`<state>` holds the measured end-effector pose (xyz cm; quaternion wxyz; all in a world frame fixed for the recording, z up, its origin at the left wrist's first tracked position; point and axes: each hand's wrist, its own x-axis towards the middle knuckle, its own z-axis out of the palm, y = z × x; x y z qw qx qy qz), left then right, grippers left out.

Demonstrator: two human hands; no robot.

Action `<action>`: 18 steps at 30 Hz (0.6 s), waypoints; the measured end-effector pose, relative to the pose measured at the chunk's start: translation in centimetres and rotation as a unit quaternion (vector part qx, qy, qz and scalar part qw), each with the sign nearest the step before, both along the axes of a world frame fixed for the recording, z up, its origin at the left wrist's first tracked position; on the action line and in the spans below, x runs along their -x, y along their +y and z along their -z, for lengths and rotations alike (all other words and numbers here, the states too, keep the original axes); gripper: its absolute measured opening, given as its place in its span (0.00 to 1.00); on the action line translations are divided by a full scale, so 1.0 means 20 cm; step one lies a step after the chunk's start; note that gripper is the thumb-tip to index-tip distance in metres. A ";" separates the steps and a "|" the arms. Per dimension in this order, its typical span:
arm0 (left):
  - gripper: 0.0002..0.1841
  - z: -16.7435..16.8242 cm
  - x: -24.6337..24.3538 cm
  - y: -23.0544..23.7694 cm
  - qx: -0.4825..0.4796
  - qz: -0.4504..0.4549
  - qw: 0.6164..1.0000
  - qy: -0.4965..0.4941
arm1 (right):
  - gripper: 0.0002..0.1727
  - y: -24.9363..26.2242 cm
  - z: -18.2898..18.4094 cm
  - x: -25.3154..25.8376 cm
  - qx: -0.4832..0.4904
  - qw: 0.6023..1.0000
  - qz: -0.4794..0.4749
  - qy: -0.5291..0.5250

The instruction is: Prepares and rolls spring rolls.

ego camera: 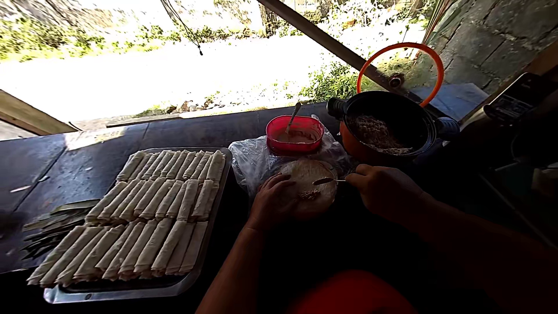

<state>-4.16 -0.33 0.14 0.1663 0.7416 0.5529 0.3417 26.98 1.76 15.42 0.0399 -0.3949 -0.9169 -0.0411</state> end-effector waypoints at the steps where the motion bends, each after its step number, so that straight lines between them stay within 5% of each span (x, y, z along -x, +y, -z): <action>1: 0.24 0.00 0.00 0.00 0.000 0.003 1.000 -0.008 | 0.13 0.01 -0.03 -0.01 0.002 1.000 0.009 0.007; 7: 0.24 -0.01 0.02 0.00 0.008 0.027 0.999 -0.032 | 0.11 0.06 -0.35 -0.19 -0.038 0.993 0.100 0.054; 10: 0.27 -0.01 0.04 0.00 0.022 0.050 0.997 -0.050 | 0.10 0.11 -0.46 -0.31 -0.062 0.974 0.218 -0.010; 14: 0.29 -0.02 0.06 0.01 0.049 0.083 0.991 -0.090 | 0.08 0.20 -0.35 -0.35 0.035 0.911 0.388 -0.132; 18: 0.26 -0.05 0.07 -0.01 0.040 0.081 0.994 -0.066 | 0.12 0.24 -0.23 -0.31 0.137 0.887 0.395 -0.198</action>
